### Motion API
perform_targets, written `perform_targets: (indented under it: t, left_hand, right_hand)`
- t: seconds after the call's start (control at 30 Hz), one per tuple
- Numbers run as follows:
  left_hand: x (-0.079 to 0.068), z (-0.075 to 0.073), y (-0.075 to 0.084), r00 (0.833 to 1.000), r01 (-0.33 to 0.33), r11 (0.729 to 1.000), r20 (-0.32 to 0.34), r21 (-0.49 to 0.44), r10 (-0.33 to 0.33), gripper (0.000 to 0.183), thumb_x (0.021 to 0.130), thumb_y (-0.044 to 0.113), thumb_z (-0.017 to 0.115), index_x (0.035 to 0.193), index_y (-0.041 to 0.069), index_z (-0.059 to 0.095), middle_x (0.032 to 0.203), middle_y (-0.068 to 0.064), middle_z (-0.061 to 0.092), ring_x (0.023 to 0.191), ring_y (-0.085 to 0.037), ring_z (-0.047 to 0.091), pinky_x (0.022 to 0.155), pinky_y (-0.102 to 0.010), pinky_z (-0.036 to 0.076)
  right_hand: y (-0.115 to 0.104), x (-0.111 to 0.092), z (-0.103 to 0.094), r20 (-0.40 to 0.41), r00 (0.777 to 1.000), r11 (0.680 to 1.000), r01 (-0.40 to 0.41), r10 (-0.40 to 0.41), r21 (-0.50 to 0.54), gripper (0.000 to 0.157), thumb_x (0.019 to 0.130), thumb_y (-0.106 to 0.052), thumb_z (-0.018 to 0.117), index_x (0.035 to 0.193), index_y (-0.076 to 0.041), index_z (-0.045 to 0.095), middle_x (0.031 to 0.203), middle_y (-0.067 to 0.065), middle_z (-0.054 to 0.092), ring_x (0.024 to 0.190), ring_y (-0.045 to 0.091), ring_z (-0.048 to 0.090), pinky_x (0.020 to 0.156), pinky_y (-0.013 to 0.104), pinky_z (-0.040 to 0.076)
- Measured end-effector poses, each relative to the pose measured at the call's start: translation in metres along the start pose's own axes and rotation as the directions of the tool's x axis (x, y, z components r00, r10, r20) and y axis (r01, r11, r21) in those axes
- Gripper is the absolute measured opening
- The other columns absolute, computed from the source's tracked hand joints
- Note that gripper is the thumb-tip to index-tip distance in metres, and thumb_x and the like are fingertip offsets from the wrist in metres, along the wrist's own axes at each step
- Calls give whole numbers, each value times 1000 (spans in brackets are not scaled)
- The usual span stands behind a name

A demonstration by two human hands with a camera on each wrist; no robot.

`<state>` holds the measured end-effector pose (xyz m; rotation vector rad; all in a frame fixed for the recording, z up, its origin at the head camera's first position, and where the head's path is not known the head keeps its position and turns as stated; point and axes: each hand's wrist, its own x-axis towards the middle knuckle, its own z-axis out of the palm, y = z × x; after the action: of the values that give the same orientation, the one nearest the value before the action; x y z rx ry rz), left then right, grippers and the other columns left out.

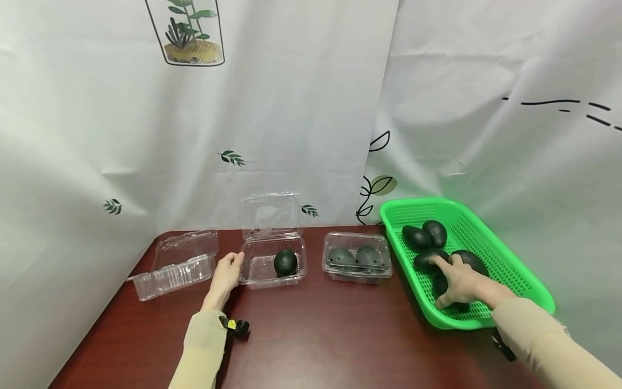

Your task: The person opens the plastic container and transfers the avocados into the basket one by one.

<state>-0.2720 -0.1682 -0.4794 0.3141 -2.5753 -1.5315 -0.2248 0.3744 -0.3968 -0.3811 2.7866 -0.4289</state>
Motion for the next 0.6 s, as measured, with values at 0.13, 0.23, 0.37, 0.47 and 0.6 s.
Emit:
perform_targets:
  t: [0.13, 0.23, 0.37, 0.47, 0.6]
  left_hand:
    - [1, 1, -1, 1000, 1, 1000, -1, 4, -1, 35, 106, 32, 44, 98, 0, 57, 81, -9, 49, 76, -26, 47, 70, -38, 36]
    - [2, 1, 0, 1000, -5, 1000, 3, 3, 5, 35, 106, 32, 43, 99, 0, 57, 79, -8, 47, 75, -25, 46, 70, -38, 36]
    - [4, 2, 1, 1000, -10, 1000, 2, -5, 10, 35, 106, 31, 44, 101, -1, 58, 80, -10, 48, 75, -26, 46, 70, -39, 36]
    - [4, 2, 1, 1000, -8, 1000, 2, -6, 8, 35, 106, 30, 44, 102, -2, 59, 82, -11, 50, 76, -27, 47, 71, -39, 36]
    - [3, 4, 1, 1000, -6, 1000, 5, -6, 6, 34, 106, 29, 44, 102, -1, 58, 83, -11, 50, 77, -27, 47, 71, -39, 36]
  right_hand:
    - [-5, -3, -10, -98, 994, 999, 42, -44, -23, 120, 63, -45, 90, 149, -1, 20, 135, 46, 15, 113, 69, 29, 75, 69, 41]
    - [-12, -4, -22, -141, 988, 998, 49, -55, -45, 125, 62, -47, 90, 153, -5, 14, 139, 48, 7, 114, 74, 23, 77, 76, 34]
    - [-23, -7, -40, -187, 981, 996, 47, -59, -72, 127, 62, -49, 89, 154, -9, 12, 143, 46, 3, 116, 75, 19, 78, 78, 31]
    - [-36, -10, -49, -224, 972, 993, 44, -67, -108, 122, 65, -54, 86, 154, -11, 15, 146, 44, 2, 120, 73, 17, 79, 79, 31]
    - [-62, -14, -50, -300, 952, 987, 20, -67, -158, 109, 73, -55, 81, 153, -13, 21, 151, 38, 5, 126, 66, 18, 76, 79, 32]
